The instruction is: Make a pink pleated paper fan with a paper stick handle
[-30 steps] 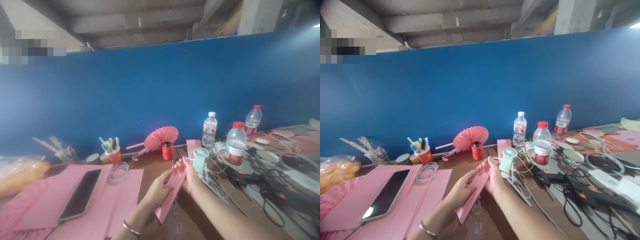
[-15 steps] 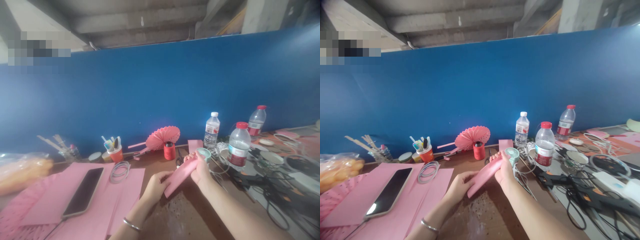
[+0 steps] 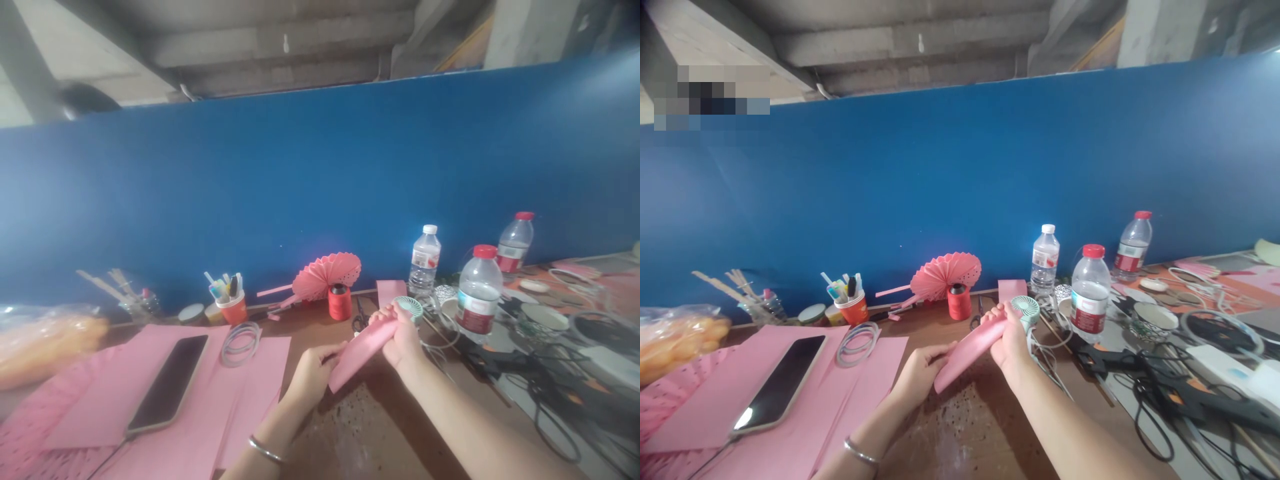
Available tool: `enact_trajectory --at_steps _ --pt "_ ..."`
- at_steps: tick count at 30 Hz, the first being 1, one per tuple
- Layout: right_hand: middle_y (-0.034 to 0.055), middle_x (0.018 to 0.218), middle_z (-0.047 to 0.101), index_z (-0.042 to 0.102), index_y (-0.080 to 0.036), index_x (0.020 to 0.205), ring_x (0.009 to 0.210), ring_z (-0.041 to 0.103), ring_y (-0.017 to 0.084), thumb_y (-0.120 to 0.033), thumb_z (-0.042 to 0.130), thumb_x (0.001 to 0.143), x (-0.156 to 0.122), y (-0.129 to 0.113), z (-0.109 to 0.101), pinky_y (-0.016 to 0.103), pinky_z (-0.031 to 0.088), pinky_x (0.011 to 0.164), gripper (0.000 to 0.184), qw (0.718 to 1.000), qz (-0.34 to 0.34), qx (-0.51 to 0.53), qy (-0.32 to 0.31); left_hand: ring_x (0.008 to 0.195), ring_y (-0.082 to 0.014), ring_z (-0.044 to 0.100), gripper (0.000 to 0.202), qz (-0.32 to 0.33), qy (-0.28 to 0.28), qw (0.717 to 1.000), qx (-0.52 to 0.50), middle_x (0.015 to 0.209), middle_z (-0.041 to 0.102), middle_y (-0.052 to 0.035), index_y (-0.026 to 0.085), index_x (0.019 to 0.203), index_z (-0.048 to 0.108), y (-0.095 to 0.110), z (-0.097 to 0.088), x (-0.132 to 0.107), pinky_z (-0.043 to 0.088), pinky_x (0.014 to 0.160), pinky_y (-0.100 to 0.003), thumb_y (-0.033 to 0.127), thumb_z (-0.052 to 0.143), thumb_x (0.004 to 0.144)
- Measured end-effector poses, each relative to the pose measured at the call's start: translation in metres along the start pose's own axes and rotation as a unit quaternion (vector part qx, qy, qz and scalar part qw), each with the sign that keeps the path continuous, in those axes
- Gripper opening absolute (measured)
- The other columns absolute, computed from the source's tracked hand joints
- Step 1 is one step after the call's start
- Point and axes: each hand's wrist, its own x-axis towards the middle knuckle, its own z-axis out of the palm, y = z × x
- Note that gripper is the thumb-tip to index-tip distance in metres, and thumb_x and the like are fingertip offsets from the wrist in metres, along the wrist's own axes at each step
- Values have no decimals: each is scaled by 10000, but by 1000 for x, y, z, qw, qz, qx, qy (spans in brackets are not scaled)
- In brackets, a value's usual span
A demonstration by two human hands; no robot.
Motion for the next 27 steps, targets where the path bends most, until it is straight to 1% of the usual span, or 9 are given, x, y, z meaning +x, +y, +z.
enact_trajectory --at_steps 4,10,11,13,15,17,20,22,27 --pt "-62 533 450 505 -195 642 498 452 95 -247 646 695 -4 2 1 266 458 559 159 997 34 75 -5 1025 -231 569 326 -8 18 1000 10 1067 631 -3 218 1048 629 1 0 0 414 929 -372 186 510 746" --pt "-13 643 600 589 -199 709 652 583 155 -243 647 681 -22 21 6 349 488 755 78 997 65 52 -3 973 -217 593 314 19 40 998 42 1052 646 -7 221 1054 627 7 2 -2 449 875 -342 205 488 774" --pt "-4 679 624 602 -194 729 702 599 162 -236 657 673 -27 27 7 342 481 780 90 996 78 44 -4 964 -214 595 316 26 47 997 46 1050 649 -9 221 1060 626 8 3 -2 451 869 -336 207 479 781" --pt "33 839 670 625 -182 845 849 608 186 -227 684 656 -38 37 9 335 465 813 204 994 113 4 -15 941 -210 600 320 31 70 995 59 1032 659 -17 217 1072 621 9 3 -3 453 861 -329 216 468 791" --pt "64 934 672 627 -159 934 914 598 208 -255 701 657 -48 46 9 342 443 839 302 988 128 -64 -53 931 -212 600 321 29 97 992 74 1022 663 -25 211 1073 621 10 2 -3 452 859 -334 220 465 793" --pt "80 925 676 634 -132 952 904 600 221 -288 701 664 -54 52 8 344 437 831 335 981 115 -129 -88 950 -215 594 324 31 111 990 76 1038 657 -29 207 1069 624 9 0 -3 445 871 -341 207 462 788" --pt "87 835 686 658 -110 875 817 616 231 -353 682 675 -55 53 5 336 454 749 316 975 99 -180 -88 969 -215 588 327 39 106 992 54 1059 647 -27 203 1070 623 8 -1 -2 443 882 -342 205 472 781" --pt "91 810 687 665 -106 834 791 620 235 -389 672 675 -52 51 4 331 459 716 324 975 97 -184 -76 966 -216 590 326 42 96 994 40 1064 644 -27 198 1077 619 7 -2 -1 452 875 -342 226 482 782" --pt "107 759 686 664 -93 836 743 628 241 -428 663 680 -35 34 4 335 474 675 369 981 98 -148 -73 984 -211 583 307 51 93 993 49 1076 638 -31 191 1045 637 -1 -7 1 442 890 -334 210 485 778"
